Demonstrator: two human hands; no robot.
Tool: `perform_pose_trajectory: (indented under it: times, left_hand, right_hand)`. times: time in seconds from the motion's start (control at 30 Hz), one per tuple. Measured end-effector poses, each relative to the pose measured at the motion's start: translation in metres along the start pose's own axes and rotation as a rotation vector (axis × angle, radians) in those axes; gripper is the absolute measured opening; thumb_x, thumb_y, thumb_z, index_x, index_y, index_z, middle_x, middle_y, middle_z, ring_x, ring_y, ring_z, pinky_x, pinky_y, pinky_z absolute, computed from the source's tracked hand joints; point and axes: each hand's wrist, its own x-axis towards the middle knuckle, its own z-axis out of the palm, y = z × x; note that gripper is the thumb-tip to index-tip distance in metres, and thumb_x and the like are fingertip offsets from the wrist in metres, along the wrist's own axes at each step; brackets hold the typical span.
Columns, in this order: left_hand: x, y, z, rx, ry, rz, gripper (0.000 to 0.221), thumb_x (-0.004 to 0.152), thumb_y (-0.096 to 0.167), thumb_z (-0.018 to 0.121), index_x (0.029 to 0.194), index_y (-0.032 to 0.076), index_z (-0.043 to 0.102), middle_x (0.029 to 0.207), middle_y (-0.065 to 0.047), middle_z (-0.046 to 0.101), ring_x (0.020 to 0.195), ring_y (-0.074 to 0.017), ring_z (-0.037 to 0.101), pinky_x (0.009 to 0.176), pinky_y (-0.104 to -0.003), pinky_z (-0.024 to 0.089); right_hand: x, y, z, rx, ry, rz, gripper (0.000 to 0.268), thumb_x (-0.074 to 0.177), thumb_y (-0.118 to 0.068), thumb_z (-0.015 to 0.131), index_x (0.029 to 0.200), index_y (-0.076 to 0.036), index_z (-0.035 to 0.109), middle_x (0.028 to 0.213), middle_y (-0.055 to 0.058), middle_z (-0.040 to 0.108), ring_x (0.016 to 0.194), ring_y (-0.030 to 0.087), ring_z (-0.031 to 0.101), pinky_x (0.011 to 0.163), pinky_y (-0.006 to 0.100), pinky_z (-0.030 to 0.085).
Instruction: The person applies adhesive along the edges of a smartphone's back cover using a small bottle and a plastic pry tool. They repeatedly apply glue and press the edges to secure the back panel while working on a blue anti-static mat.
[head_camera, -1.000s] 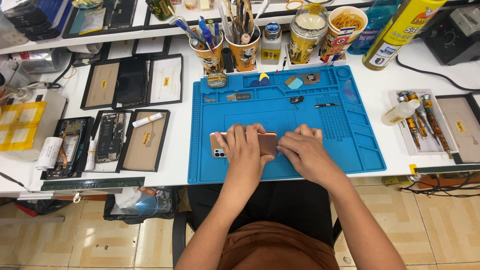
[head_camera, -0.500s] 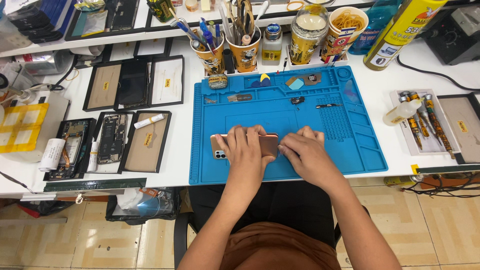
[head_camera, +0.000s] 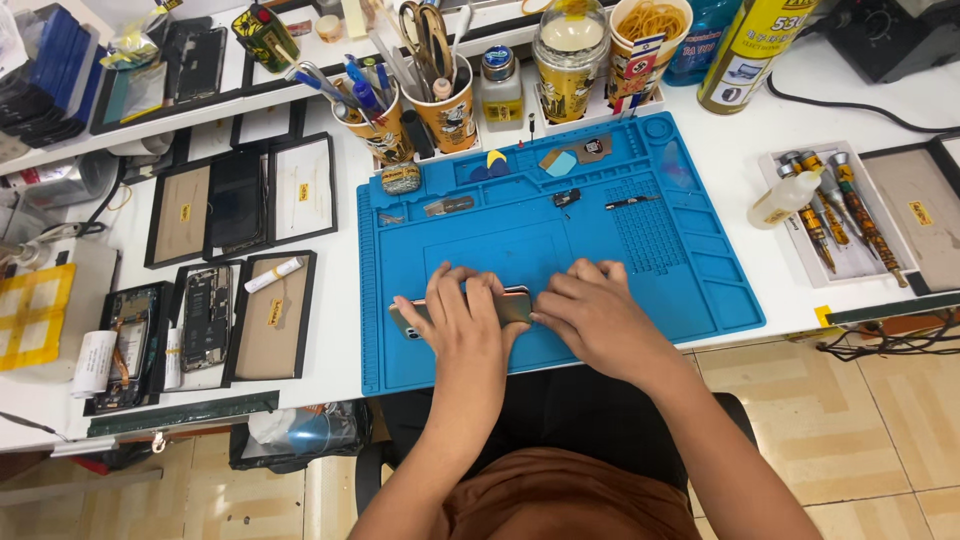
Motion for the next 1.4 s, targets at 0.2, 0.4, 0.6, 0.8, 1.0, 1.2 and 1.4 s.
perform_pose_trajectory:
  times: [0.2, 0.4, 0.6, 0.8, 1.0, 1.2, 1.4]
  left_hand:
    - [-0.008, -0.009, 0.005, -0.02, -0.046, 0.042, 0.042, 0.086, 0.037, 0.081, 0.107, 0.014, 0.052, 0.127, -0.013, 0.053, 0.141, -0.0365, 0.05, 0.109, -0.088, 0.011]
    - [-0.008, -0.006, 0.005, -0.018, -0.091, 0.038, 0.035, 0.078, 0.03, 0.086, 0.1, 0.024, 0.06, 0.129, -0.014, 0.053, 0.141, -0.0405, 0.046, 0.1, -0.095, 0.011]
    - [0.008, -0.021, -0.013, -0.148, -0.168, 0.183, 0.032, 0.086, 0.024, 0.083, 0.112, 0.023, 0.064, 0.128, -0.01, 0.053, 0.14, -0.0375, 0.044, 0.108, -0.087, 0.02]
    - [0.012, -0.03, -0.02, -0.467, -0.185, 0.113, 0.012, 0.094, 0.025, 0.075, 0.097, 0.021, 0.064, 0.119, 0.003, 0.067, 0.136, -0.0285, 0.054, 0.12, -0.063, 0.017]
    - [0.025, -0.034, -0.041, -0.72, -0.172, -0.036, 0.014, 0.092, 0.029, 0.076, 0.097, 0.02, 0.067, 0.119, -0.001, 0.071, 0.137, -0.0302, 0.056, 0.113, -0.05, 0.037]
    - [0.035, -0.029, -0.043, -1.091, -0.159, -0.247, 0.012, 0.093, 0.021, 0.075, 0.094, 0.02, 0.063, 0.118, -0.006, 0.068, 0.132, -0.028, 0.061, 0.108, -0.044, 0.047]
    - [0.035, -0.03, -0.048, -1.179, -0.227, -0.282, 0.049, 0.083, 0.036, 0.081, 0.113, 0.02, 0.046, 0.132, -0.007, 0.054, 0.129, -0.0242, 0.056, 0.094, -0.041, 0.05]
  right_hand:
    - [-0.001, 0.009, 0.004, -0.058, 0.123, -0.215, 0.021, 0.105, -0.028, 0.062, 0.086, -0.021, 0.057, 0.084, -0.003, 0.048, 0.09, 0.023, 0.049, 0.082, 0.045, 0.03]
    - [-0.004, 0.008, 0.004, -0.095, 0.132, -0.216, 0.017, 0.105, -0.029, 0.063, 0.091, -0.021, 0.059, 0.089, 0.0, 0.05, 0.093, 0.026, 0.049, 0.082, 0.049, 0.033]
    - [-0.004, 0.008, 0.002, -0.084, 0.118, -0.21, 0.015, 0.105, -0.03, 0.064, 0.093, -0.021, 0.059, 0.088, 0.0, 0.049, 0.092, 0.025, 0.048, 0.085, 0.048, 0.034]
    - [-0.004, 0.005, -0.001, -0.122, 0.114, -0.261, 0.016, 0.107, -0.027, 0.059, 0.095, -0.017, 0.055, 0.093, 0.001, 0.05, 0.095, 0.026, 0.049, 0.087, 0.048, 0.035]
    - [-0.003, -0.002, -0.024, -0.034, 0.119, -0.263, 0.012, 0.11, -0.024, 0.051, 0.101, -0.019, 0.056, 0.093, 0.0, 0.048, 0.089, 0.023, 0.044, 0.086, 0.043, 0.029]
    - [0.017, -0.032, -0.118, -0.164, -0.062, -0.282, 0.018, 0.109, -0.026, 0.05, 0.093, -0.021, 0.058, 0.078, -0.006, 0.056, 0.078, 0.022, 0.043, 0.076, 0.042, 0.029]
    - [0.067, -0.066, -0.149, -0.15, -0.592, 0.045, 0.027, 0.112, -0.04, 0.043, 0.094, -0.022, 0.053, 0.077, 0.001, 0.06, 0.07, 0.023, 0.056, 0.064, 0.04, 0.038]
